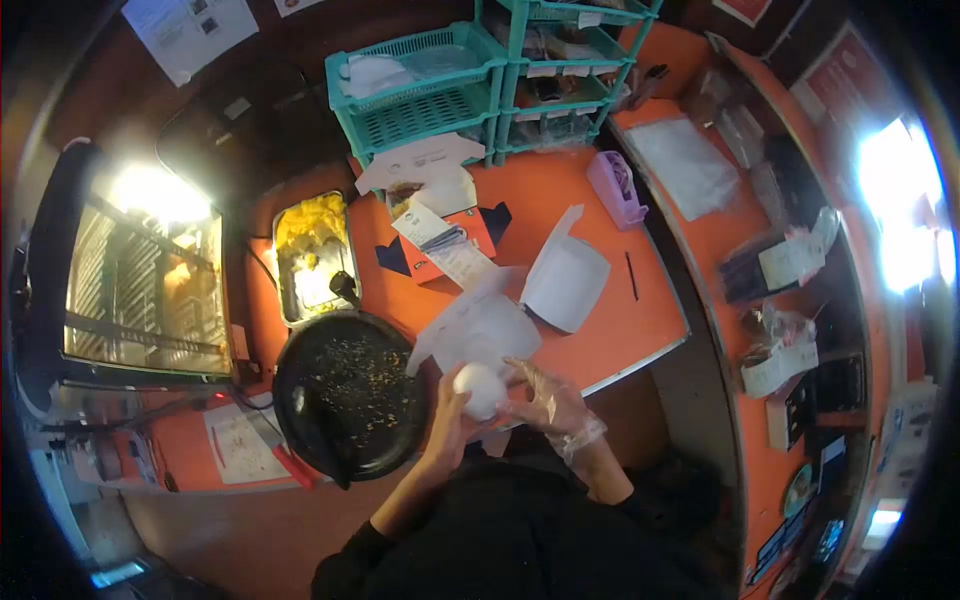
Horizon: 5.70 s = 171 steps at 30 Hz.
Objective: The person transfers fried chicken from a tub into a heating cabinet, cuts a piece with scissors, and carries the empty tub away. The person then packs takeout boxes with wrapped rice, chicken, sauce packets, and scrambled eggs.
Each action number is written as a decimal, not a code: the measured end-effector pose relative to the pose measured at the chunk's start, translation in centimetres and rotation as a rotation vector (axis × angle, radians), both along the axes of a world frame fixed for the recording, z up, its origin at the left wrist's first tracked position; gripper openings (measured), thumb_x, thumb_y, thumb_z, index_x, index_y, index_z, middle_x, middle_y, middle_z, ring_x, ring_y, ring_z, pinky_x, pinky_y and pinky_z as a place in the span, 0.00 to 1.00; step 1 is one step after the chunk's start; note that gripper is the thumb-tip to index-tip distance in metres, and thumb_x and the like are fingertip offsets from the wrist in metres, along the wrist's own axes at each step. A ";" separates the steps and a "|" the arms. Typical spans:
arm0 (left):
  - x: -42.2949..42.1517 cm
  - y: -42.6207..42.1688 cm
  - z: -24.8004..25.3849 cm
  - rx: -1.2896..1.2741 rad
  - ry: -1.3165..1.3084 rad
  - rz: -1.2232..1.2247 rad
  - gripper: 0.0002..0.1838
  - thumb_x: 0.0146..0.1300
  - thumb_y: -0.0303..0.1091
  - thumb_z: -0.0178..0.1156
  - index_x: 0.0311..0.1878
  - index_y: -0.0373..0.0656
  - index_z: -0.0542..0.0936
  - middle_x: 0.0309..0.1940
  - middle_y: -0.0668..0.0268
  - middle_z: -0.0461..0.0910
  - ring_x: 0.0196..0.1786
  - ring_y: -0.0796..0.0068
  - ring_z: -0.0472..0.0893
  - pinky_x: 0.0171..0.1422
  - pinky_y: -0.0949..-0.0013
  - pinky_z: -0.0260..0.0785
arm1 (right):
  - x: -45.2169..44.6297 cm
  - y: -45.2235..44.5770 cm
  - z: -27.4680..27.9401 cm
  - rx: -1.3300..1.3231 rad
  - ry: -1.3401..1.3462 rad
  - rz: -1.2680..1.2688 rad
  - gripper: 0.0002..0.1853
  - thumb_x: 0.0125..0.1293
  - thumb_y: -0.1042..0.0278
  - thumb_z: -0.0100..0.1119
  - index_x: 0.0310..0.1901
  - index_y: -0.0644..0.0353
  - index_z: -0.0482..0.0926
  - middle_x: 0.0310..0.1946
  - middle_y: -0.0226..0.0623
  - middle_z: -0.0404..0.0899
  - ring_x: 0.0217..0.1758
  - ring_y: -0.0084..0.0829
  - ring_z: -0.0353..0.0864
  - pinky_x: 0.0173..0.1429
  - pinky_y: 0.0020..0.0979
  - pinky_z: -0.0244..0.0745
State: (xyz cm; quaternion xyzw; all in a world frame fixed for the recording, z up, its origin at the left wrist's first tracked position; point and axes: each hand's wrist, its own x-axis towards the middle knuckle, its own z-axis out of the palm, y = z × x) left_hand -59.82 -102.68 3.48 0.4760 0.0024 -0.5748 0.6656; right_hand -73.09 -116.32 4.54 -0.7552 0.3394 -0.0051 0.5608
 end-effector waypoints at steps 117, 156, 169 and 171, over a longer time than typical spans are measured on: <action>-4.5 -21.6 0.6 0.551 -1.425 0.147 0.08 0.55 0.21 0.60 0.38 0.42 0.81 0.47 0.55 0.75 0.51 0.57 0.76 0.57 0.59 0.69 | 18.4 -45.9 -12.1 -0.595 -0.483 -0.315 0.17 0.62 0.69 0.59 0.52 0.64 0.75 0.45 0.46 0.80 0.46 0.38 0.80 0.46 0.36 0.77; -9.3 -5.7 -12.2 0.823 -1.496 -0.093 0.32 0.52 0.41 0.62 0.59 0.35 0.68 0.57 0.45 0.70 0.64 0.47 0.66 0.68 0.45 0.53 | 10.0 -22.1 -0.3 -0.783 -0.742 0.472 0.11 0.56 0.68 0.59 0.41 0.59 0.77 0.35 0.39 0.79 0.40 0.42 0.78 0.41 0.41 0.74; -9.1 -5.4 -9.2 0.782 -1.451 0.028 0.26 0.47 0.35 0.65 0.52 0.39 0.72 0.46 0.50 0.68 0.54 0.45 0.66 0.60 0.44 0.58 | 17.5 -43.2 16.6 -1.230 -0.491 0.020 0.07 0.59 0.67 0.57 0.38 0.58 0.80 0.32 0.46 0.80 0.36 0.50 0.79 0.39 0.45 0.73; -9.0 -5.8 -7.2 0.791 -1.404 0.052 0.23 0.48 0.35 0.64 0.49 0.38 0.73 0.45 0.51 0.69 0.53 0.46 0.67 0.59 0.45 0.58 | 20.4 -44.9 13.6 -1.142 -0.422 0.303 0.08 0.58 0.66 0.57 0.38 0.56 0.81 0.33 0.46 0.80 0.38 0.50 0.79 0.40 0.45 0.74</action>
